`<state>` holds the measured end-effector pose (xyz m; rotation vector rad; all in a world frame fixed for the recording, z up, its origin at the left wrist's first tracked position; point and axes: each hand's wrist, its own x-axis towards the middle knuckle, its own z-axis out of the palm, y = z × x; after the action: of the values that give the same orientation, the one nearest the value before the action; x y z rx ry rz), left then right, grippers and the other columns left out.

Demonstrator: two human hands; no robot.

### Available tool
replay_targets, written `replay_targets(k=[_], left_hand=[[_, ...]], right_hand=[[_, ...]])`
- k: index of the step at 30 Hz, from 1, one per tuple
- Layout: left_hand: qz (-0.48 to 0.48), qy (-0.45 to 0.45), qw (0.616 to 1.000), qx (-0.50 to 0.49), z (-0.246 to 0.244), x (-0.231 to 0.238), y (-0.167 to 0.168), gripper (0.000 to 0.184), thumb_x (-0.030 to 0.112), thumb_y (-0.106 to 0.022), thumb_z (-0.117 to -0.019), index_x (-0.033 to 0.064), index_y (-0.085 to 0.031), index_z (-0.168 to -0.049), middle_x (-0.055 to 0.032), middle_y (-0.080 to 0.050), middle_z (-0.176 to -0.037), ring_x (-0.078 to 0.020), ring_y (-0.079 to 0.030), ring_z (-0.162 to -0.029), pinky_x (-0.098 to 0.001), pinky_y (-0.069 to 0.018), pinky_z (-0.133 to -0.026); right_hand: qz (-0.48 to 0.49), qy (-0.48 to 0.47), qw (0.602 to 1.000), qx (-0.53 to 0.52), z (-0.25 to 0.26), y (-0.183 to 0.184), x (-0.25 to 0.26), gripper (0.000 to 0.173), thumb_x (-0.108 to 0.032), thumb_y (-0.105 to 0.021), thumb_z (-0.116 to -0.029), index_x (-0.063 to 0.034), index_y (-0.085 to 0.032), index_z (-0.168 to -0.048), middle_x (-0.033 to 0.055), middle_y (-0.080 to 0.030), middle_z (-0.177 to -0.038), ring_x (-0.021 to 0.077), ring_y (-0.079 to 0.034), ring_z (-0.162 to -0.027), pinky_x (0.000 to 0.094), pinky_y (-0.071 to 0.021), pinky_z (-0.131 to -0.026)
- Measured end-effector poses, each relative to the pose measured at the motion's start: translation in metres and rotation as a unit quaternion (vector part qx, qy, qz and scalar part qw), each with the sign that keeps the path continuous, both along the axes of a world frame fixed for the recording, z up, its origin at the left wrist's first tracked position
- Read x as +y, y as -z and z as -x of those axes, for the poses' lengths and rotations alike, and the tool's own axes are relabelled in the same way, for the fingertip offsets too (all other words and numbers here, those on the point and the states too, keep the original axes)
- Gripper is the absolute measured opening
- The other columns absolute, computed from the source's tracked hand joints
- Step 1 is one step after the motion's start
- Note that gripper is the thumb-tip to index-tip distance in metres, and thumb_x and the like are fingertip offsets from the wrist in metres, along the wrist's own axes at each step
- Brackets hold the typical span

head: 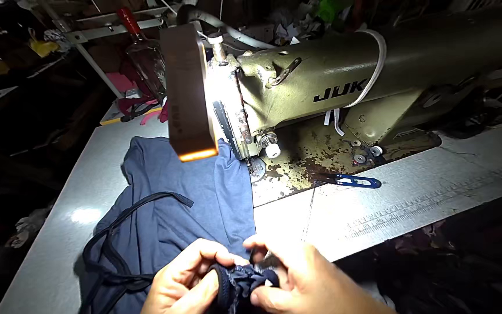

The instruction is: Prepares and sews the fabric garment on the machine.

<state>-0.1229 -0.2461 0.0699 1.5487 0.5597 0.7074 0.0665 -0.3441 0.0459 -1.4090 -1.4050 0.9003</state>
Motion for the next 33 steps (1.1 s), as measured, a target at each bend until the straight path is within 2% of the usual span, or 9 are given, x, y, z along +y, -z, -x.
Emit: replay_targets(k=[3,6,11,13,17,20,25,29,33], left_hand=[[-0.09,-0.031,0.993,0.074,0.005,0.005,-0.011,0.032,-0.014,-0.051,-0.0876,0.0059,-0.064,-0.109,0.0069,-0.074,-0.102,-0.0025,-0.07,-0.091,-0.0217,-0.0596,-0.081],[-0.176,-0.072,0.971,0.145,0.017,0.011,-0.019,0.024,-0.01,-0.052,-0.089,-0.0011,-0.068,-0.105,0.0041,-0.073,-0.101,0.0006,-0.068,-0.092,-0.0187,-0.0577,-0.083],[-0.084,-0.035,0.995,0.037,0.017,0.007,-0.011,0.034,-0.01,-0.048,-0.0955,0.015,-0.066,-0.11,0.0143,-0.072,-0.103,0.0026,-0.068,-0.091,-0.0175,-0.0574,-0.081],[-0.055,-0.02,0.998,0.007,0.015,0.003,-0.006,0.034,-0.009,-0.047,-0.0975,0.0163,-0.066,-0.111,0.0145,-0.071,-0.105,0.0025,-0.067,-0.093,-0.0179,-0.0573,-0.082],[-0.087,-0.002,0.996,0.006,0.014,0.002,-0.005,0.03,-0.002,-0.048,-0.1006,0.0195,-0.066,-0.112,0.0173,-0.069,-0.109,0.0047,-0.064,-0.1,-0.0166,-0.0549,-0.088],[-0.117,0.025,0.993,0.013,0.018,0.006,-0.011,0.027,0.006,-0.053,-0.1021,0.0246,-0.068,-0.115,0.0209,-0.069,-0.112,0.0073,-0.064,-0.102,-0.0148,-0.0537,-0.09],[-0.171,0.055,0.983,0.018,0.018,0.01,-0.01,0.019,0.014,-0.055,-0.104,0.0214,-0.07,-0.114,0.0176,-0.066,-0.111,0.0095,-0.059,-0.105,-0.0119,-0.0503,-0.092],[-0.205,0.07,0.976,0.03,0.021,0.012,-0.01,0.017,0.018,-0.054,-0.1052,0.0194,-0.07,-0.112,0.0148,-0.065,-0.11,0.009,-0.056,-0.108,-0.0116,-0.0464,-0.094],[-0.201,0.069,0.976,0.055,0.024,0.008,-0.016,0.014,0.012,-0.055,-0.1031,0.0137,-0.069,-0.108,0.0104,-0.063,-0.105,0.0085,-0.055,-0.105,-0.012,-0.046,-0.092]], right_hand=[[-0.018,0.012,0.997,0.079,0.015,-0.001,0.003,0.025,-0.001,-0.061,-0.0886,0.0016,-0.069,-0.112,0.0063,-0.065,-0.085,0.0037,-0.054,-0.065,0.0173,-0.0438,-0.059],[-0.072,0.085,0.994,-0.001,0.017,-0.008,-0.001,0.018,-0.002,-0.061,-0.0866,0.0,-0.073,-0.1,0.0076,-0.069,-0.082,0.0041,-0.054,-0.061,0.0171,-0.0433,-0.055],[-0.133,0.094,0.986,-0.031,0.021,-0.011,-0.008,0.02,-0.003,-0.067,-0.0865,0.0026,-0.069,-0.105,0.0107,-0.067,-0.077,0.0083,-0.055,-0.059,0.0189,-0.0444,-0.054],[-0.172,0.077,0.982,-0.024,0.022,-0.009,-0.008,0.018,-0.004,-0.07,-0.0878,0.0042,-0.068,-0.104,0.012,-0.066,-0.076,0.0097,-0.054,-0.06,0.0189,-0.0428,-0.054],[-0.218,0.048,0.974,-0.04,0.022,-0.003,-0.006,0.008,-0.002,-0.066,-0.0911,0.0016,-0.07,-0.096,0.0124,-0.068,-0.078,0.0127,-0.063,-0.069,0.0205,-0.049,-0.062],[-0.217,0.027,0.975,-0.046,0.022,-0.002,-0.005,0.012,-0.001,-0.064,-0.0921,-0.0002,-0.073,-0.1,0.0122,-0.069,-0.08,0.014,-0.063,-0.07,0.0228,-0.0498,-0.064],[-0.219,-0.012,0.974,-0.051,0.022,-0.001,-0.004,0.021,0.0,-0.06,-0.0949,-0.0025,-0.077,-0.108,0.0133,-0.071,-0.085,0.0187,-0.067,-0.078,0.0293,-0.0522,-0.07],[-0.196,-0.001,0.974,-0.111,0.021,-0.004,-0.005,0.019,-0.002,-0.06,-0.0933,-0.0035,-0.076,-0.103,0.0114,-0.071,-0.083,0.02,-0.069,-0.077,0.0316,-0.0529,-0.066],[-0.22,0.05,0.964,-0.142,0.022,-0.002,-0.007,0.012,-0.004,-0.063,-0.093,-0.0027,-0.074,-0.092,0.0097,-0.069,-0.074,0.0163,-0.066,-0.069,0.0259,-0.0502,-0.061]])
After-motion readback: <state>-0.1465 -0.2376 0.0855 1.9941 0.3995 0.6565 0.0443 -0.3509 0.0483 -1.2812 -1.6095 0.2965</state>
